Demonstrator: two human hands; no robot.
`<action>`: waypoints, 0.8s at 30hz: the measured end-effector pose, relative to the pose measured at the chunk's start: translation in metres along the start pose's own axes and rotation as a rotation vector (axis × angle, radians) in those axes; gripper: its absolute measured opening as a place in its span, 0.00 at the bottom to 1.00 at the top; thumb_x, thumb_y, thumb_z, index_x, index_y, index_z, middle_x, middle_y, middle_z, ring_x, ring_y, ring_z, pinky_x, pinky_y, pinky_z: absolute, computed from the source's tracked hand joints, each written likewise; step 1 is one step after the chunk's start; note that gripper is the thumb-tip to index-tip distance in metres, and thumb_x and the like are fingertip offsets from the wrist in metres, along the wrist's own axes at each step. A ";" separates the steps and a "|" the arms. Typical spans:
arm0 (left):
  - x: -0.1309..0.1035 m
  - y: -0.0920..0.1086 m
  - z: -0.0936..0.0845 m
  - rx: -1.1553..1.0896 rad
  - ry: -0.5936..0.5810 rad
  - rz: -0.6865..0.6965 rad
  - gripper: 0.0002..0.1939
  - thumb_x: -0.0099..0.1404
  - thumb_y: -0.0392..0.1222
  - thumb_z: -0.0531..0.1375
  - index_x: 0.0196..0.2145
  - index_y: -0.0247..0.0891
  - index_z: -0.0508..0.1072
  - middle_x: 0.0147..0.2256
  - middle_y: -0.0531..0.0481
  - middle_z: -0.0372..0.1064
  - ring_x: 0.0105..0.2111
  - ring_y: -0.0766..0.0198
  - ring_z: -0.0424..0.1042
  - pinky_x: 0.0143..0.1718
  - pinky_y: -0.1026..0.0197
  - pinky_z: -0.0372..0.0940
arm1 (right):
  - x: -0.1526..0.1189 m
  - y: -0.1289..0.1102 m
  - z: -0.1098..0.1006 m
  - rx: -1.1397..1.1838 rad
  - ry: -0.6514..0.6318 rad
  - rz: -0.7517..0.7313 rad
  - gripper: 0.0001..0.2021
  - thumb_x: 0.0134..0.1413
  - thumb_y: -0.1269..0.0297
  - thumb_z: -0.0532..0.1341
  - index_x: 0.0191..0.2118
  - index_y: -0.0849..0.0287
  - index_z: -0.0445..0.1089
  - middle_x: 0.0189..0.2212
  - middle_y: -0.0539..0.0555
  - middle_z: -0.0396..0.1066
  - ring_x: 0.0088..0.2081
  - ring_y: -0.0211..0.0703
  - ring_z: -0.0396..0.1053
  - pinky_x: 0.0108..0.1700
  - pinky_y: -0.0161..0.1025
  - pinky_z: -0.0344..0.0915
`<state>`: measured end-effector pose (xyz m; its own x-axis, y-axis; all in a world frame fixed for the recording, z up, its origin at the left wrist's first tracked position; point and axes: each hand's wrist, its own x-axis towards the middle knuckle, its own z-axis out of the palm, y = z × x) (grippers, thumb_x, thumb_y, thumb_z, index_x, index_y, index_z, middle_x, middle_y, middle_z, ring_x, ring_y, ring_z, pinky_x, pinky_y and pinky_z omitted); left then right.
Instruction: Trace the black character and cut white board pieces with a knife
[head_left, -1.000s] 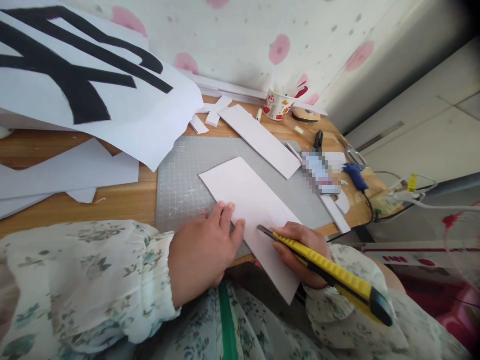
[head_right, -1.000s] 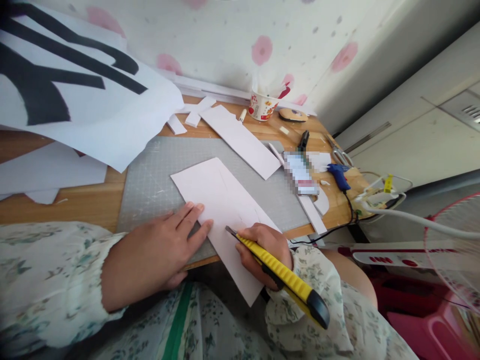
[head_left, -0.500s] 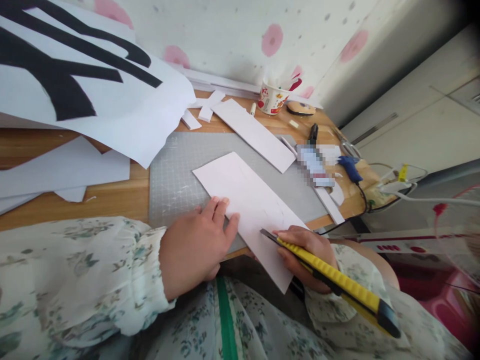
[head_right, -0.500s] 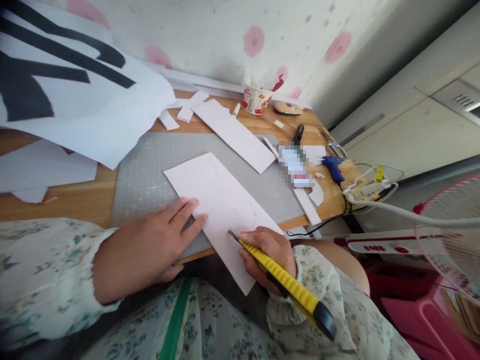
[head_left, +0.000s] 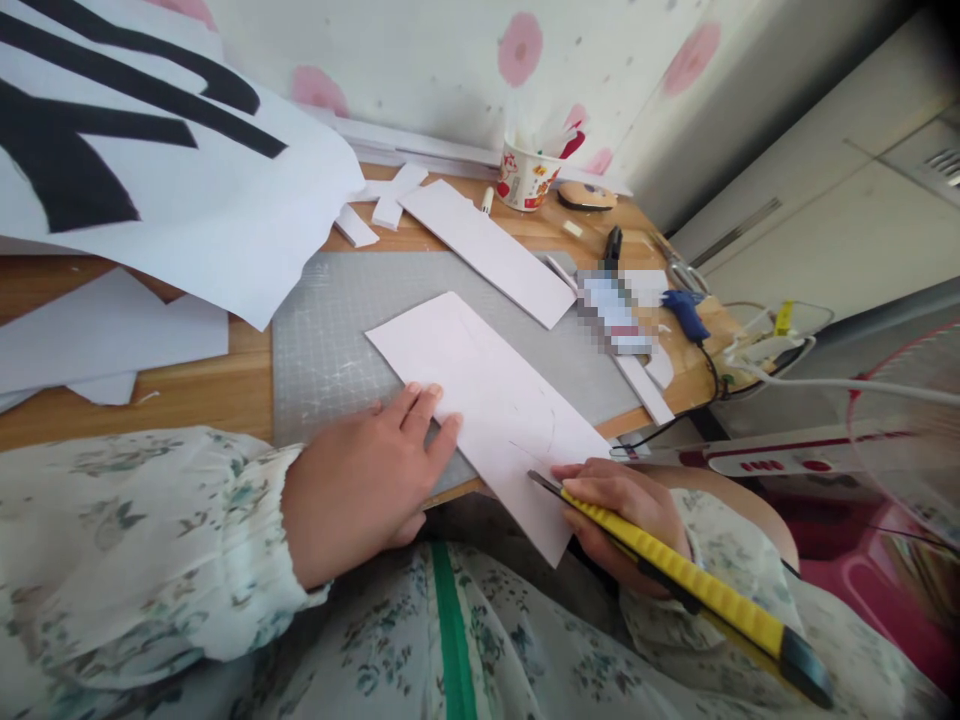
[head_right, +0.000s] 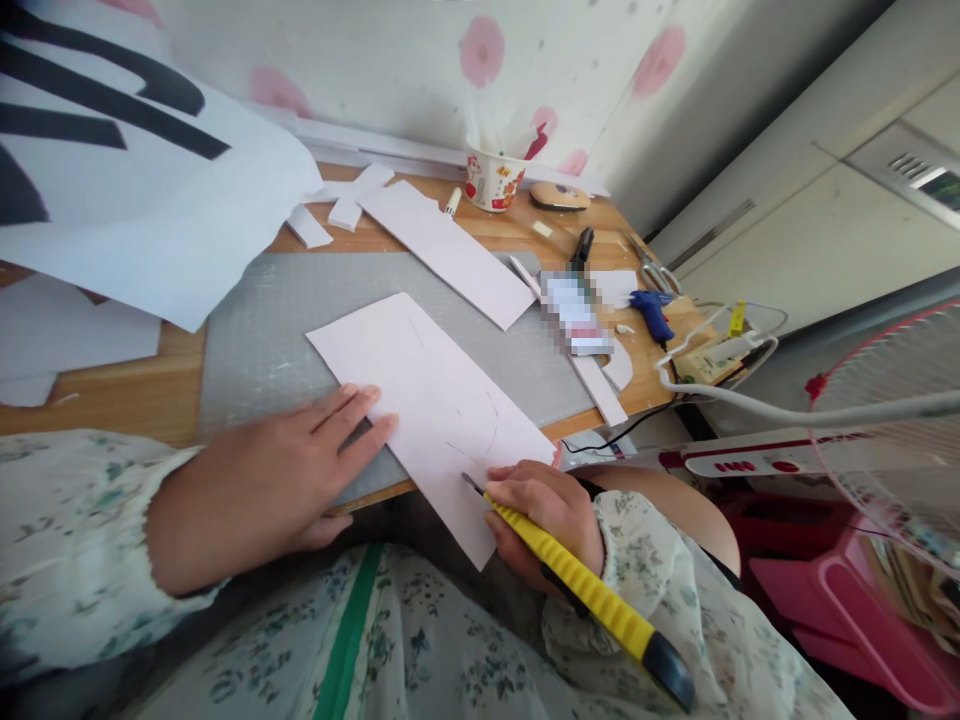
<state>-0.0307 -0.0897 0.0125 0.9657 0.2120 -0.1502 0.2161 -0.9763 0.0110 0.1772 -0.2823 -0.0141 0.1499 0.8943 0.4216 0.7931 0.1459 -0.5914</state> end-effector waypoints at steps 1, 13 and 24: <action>0.000 0.000 -0.002 -0.003 -0.022 -0.002 0.35 0.57 0.37 0.67 0.61 0.27 0.67 0.64 0.20 0.59 0.64 0.32 0.62 0.54 0.39 0.70 | -0.001 -0.001 -0.001 0.005 -0.012 0.011 0.10 0.52 0.69 0.64 0.40 0.48 0.73 0.30 0.52 0.81 0.35 0.54 0.82 0.34 0.47 0.80; 0.000 0.000 0.000 0.034 -0.002 0.024 0.35 0.57 0.38 0.67 0.61 0.25 0.67 0.64 0.19 0.59 0.64 0.32 0.62 0.57 0.38 0.68 | -0.015 -0.011 -0.018 -0.116 -0.100 -0.063 0.10 0.53 0.71 0.61 0.39 0.48 0.73 0.27 0.51 0.80 0.33 0.50 0.82 0.34 0.44 0.81; -0.002 -0.003 0.006 0.041 0.043 0.057 0.36 0.57 0.38 0.67 0.62 0.24 0.66 0.64 0.19 0.59 0.64 0.32 0.61 0.58 0.39 0.67 | -0.029 -0.019 -0.037 -0.121 -0.081 -0.144 0.09 0.52 0.73 0.59 0.34 0.50 0.71 0.19 0.48 0.75 0.27 0.49 0.81 0.31 0.42 0.80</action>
<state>-0.0343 -0.0878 0.0066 0.9817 0.1572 -0.1077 0.1556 -0.9876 -0.0226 0.1798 -0.3264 0.0099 -0.0148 0.8997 0.4362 0.8689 0.2275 -0.4395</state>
